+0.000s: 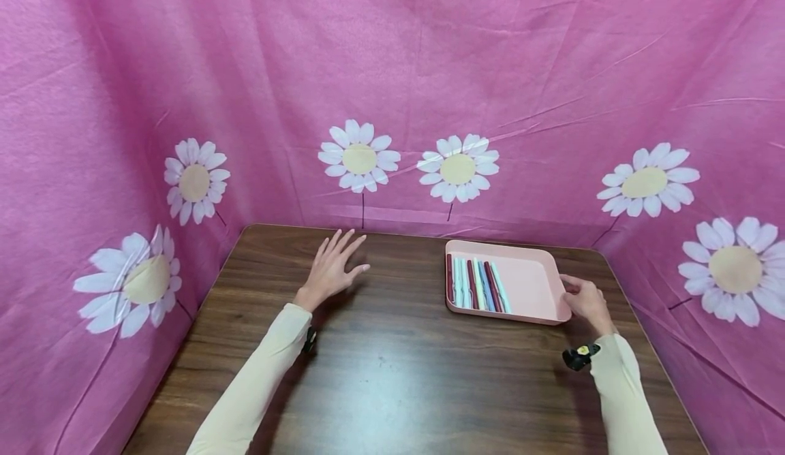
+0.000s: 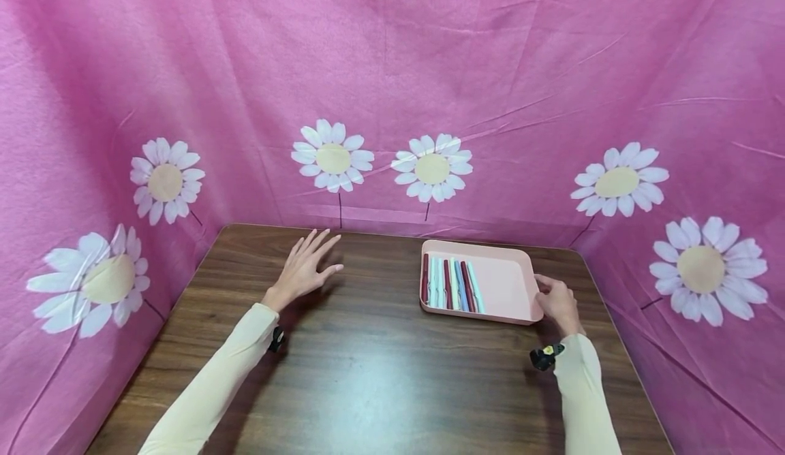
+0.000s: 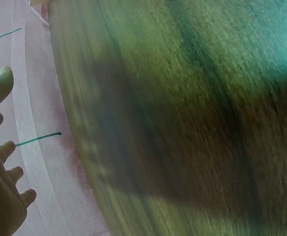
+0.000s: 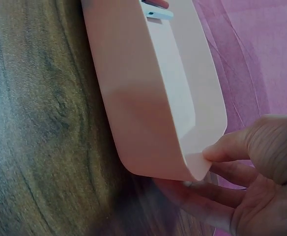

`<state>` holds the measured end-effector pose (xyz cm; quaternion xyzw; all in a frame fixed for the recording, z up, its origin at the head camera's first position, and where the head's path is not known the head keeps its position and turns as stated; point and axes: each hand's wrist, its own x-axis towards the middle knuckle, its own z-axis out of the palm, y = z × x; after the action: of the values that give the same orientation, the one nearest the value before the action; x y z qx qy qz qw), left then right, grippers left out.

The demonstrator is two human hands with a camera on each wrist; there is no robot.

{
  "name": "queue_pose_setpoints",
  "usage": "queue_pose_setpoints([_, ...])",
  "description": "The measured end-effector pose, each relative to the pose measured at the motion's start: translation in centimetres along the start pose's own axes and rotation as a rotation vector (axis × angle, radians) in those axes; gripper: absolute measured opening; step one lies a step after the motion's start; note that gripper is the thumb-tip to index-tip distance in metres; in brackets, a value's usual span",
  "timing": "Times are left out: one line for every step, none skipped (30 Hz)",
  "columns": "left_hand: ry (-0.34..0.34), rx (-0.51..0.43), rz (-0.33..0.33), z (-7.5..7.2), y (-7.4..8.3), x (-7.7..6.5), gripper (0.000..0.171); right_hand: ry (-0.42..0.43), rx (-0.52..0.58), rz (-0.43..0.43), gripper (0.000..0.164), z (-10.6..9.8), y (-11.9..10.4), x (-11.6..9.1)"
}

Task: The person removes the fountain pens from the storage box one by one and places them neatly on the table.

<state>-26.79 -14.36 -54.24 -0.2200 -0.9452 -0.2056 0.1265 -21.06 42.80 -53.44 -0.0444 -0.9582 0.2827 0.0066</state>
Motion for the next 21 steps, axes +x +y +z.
queue_pose_setpoints([-0.002,0.001,-0.001,0.0,0.0,0.0,0.071,0.002,-0.002,0.001,0.055,0.0,-0.1,0.0])
queue_pose_setpoints([-0.004,0.001,0.0,0.1,0.1,0.0,0.071,0.005,-0.005,0.003,0.055,0.1,-0.1,0.0])
queue_pose_setpoints([-0.006,0.001,-0.002,0.1,0.1,0.1,0.071,0.008,-0.011,0.002,0.055,0.1,-0.2,0.0])
queue_pose_setpoints([-0.006,0.0,-0.002,0.1,0.1,0.1,0.071,0.011,-0.016,0.003,0.055,0.2,-0.2,-0.1])
queue_pose_setpoints([-0.005,-0.001,-0.003,0.2,0.2,0.1,0.071,0.013,-0.021,0.001,0.055,0.2,-0.3,-0.1])
queue_pose_setpoints([-0.003,-0.003,-0.004,0.2,0.2,0.1,0.07,0.014,-0.024,0.003,0.055,0.3,-0.3,-0.1])
queue_pose_setpoints([0.006,-0.006,-0.001,0.2,0.2,0.1,0.07,0.014,-0.028,0.005,0.055,0.3,-0.4,-0.1])
queue_pose_setpoints([0.012,-0.007,0.0,0.2,0.3,0.1,0.07,0.012,-0.029,0.008,0.056,0.4,-0.5,-0.1])
queue_pose_setpoints([0.019,-0.009,0.002,0.2,0.3,0.1,0.07,0.009,-0.029,0.011,0.056,0.4,-0.6,-0.1])
queue_pose_setpoints([0.025,-0.01,0.003,0.3,0.4,0.1,0.07,0.009,-0.028,0.015,0.056,0.4,-0.7,-0.2])
queue_pose_setpoints([0.029,-0.006,0.002,0.3,0.4,0.2,0.07,0.005,-0.026,0.019,0.057,0.5,-0.8,-0.2])
queue_pose_setpoints([0.029,-0.002,-0.001,0.3,0.5,0.2,0.071,0.004,-0.024,0.021,0.057,0.5,-1.0,-0.2])
queue_pose_setpoints([0.027,0.002,-0.007,0.3,0.5,0.3,0.072,0.005,-0.026,0.021,0.057,0.6,-1.1,-0.2])
queue_pose_setpoints([0.02,0.013,-0.017,0.3,0.5,0.3,0.073,0.007,-0.024,0.019,0.057,0.7,-1.2,-0.2])
queue_pose_setpoints([0.014,0.018,-0.027,0.3,0.5,0.4,0.074,0.012,-0.023,0.017,0.056,0.7,-1.3,-0.2])
queue_pose_setpoints([0.007,0.026,-0.037,0.3,0.5,0.4,0.075,0.014,-0.021,0.018,0.056,0.8,-1.4,-0.2])
queue_pose_setpoints([0.0,0.032,-0.049,0.3,0.5,0.4,0.077,0.014,-0.019,0.021,0.057,0.9,-1.5,-0.1])
queue_pose_setpoints([-0.006,0.035,-0.059,0.3,0.5,0.5,0.078,0.017,-0.019,0.023,0.057,0.9,-1.6,-0.1])
queue_pose_setpoints([-0.009,0.037,-0.066,0.3,0.5,0.5,0.078,0.018,-0.018,0.028,0.057,1.0,-1.7,0.0])
queue_pose_setpoints([-0.01,0.038,-0.071,0.3,0.5,0.5,0.079,0.016,-0.015,0.034,0.057,1.0,-1.8,0.0])
queue_pose_setpoints([-0.009,0.037,-0.074,0.3,0.5,0.5,0.08,0.013,-0.013,0.038,0.057,1.1,-1.9,0.0])
